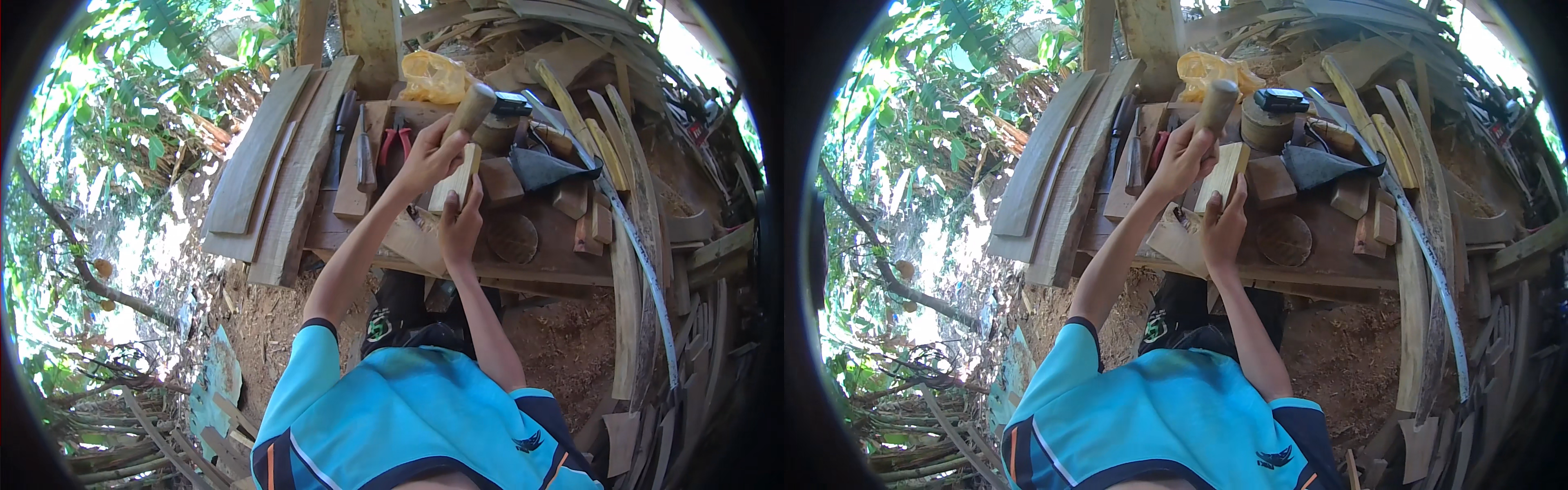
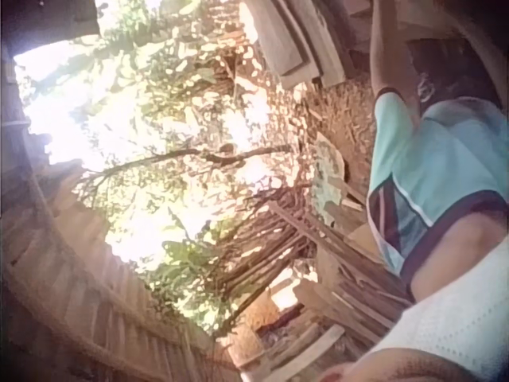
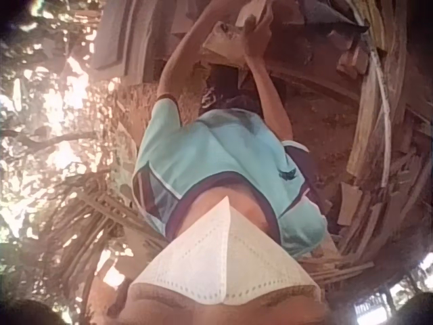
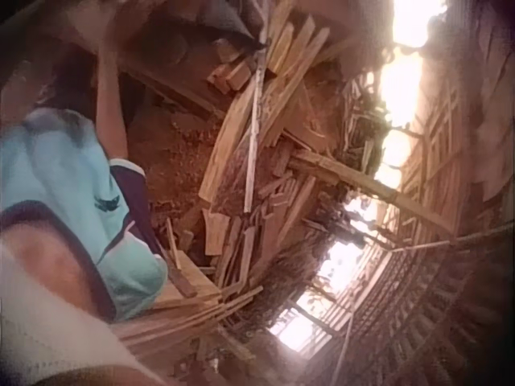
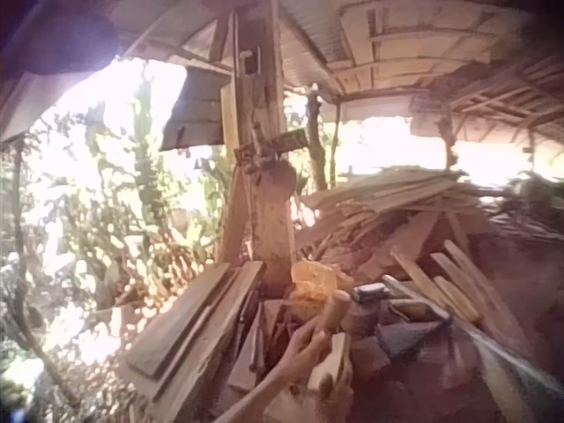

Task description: The person uses a wooden mallet and a chisel to carve a small rectangular block of wood on a workbench. They repeatedly strike the chisel to remove wood chips and shape the block, occasionally rotating the wood to work on different sides.

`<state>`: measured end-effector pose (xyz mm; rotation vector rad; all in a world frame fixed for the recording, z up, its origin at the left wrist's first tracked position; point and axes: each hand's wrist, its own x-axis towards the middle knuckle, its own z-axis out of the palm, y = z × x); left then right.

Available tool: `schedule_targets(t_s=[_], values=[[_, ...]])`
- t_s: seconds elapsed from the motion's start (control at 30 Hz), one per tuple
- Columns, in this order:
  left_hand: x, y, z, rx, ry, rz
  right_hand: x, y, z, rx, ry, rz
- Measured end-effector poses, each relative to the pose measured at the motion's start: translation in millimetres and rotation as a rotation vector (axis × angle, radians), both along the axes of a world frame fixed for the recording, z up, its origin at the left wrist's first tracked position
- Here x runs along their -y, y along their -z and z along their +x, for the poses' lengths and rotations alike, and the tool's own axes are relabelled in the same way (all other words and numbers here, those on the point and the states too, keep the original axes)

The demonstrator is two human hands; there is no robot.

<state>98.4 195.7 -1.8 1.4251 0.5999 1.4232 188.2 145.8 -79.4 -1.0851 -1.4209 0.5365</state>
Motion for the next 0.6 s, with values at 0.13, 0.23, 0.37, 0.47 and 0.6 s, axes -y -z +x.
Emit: schedule_targets(t_s=[0.13, 0.23, 0.37, 0.47, 0.6], values=[[-20, 2, -3, 0.028, -0.195, -0.019, 1, 2, -1, 0.006, 0.016, -0.025], [-25, 4, -18, 0.224, -0.184, -0.192, 0, 5, -1, 0.016, 0.045, -0.033], [-22, 6, -32, 0.284, -0.326, -0.179, 0, 2, -1, 0.009, 0.034, -0.034], [-21, 8, -41, 0.352, -0.462, -0.181, -1, 3, -2, 0.011, 0.037, -0.009], [-18, 11, -49, 0.442, -0.628, -0.179, -2, 5, -2, 0.011, 0.040, -0.011]])
